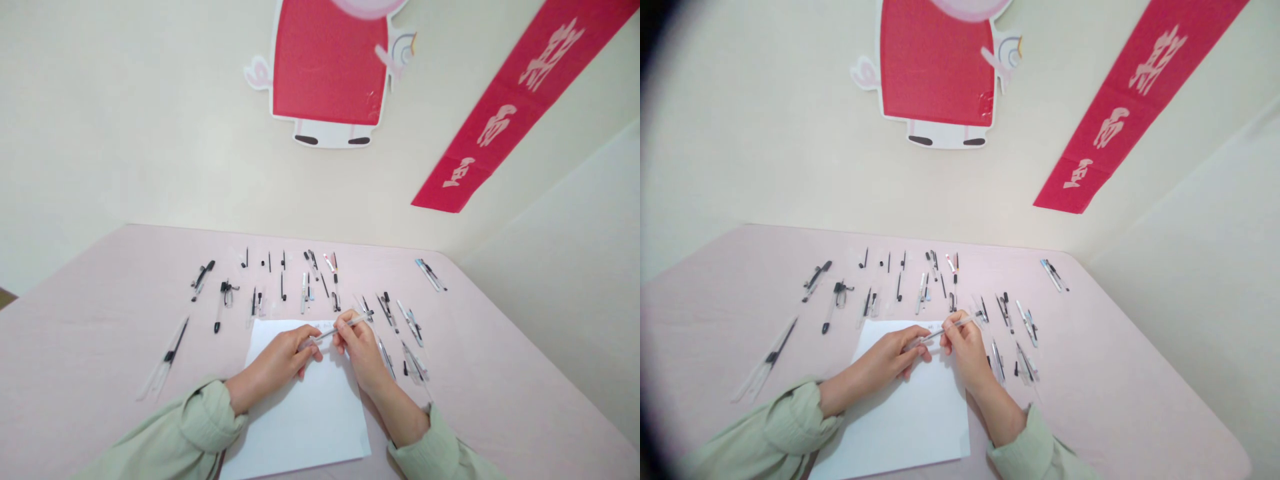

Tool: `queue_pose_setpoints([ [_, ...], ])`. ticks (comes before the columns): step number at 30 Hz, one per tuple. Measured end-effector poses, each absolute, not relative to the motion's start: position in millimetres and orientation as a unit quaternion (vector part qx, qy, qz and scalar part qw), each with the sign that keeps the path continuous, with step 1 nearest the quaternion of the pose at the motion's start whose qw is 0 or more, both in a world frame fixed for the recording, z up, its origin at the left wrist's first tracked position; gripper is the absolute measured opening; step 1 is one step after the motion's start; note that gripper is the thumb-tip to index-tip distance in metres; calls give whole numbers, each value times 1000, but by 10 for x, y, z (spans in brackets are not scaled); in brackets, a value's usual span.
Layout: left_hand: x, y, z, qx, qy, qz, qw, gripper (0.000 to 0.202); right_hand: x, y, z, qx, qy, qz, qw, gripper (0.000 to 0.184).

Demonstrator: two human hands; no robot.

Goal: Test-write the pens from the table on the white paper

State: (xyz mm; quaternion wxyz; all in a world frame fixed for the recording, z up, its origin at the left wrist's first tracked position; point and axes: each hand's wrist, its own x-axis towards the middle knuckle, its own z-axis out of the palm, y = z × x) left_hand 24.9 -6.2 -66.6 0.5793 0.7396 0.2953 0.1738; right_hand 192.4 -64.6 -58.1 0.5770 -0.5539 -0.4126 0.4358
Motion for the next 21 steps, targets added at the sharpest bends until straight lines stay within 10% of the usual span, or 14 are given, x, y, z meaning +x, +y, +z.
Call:
queue_pose_setpoints([
  [21, 236, -53, -539, 763, 269, 158, 566, 24, 1896, -641, -611, -517, -440, 495, 543, 31],
])
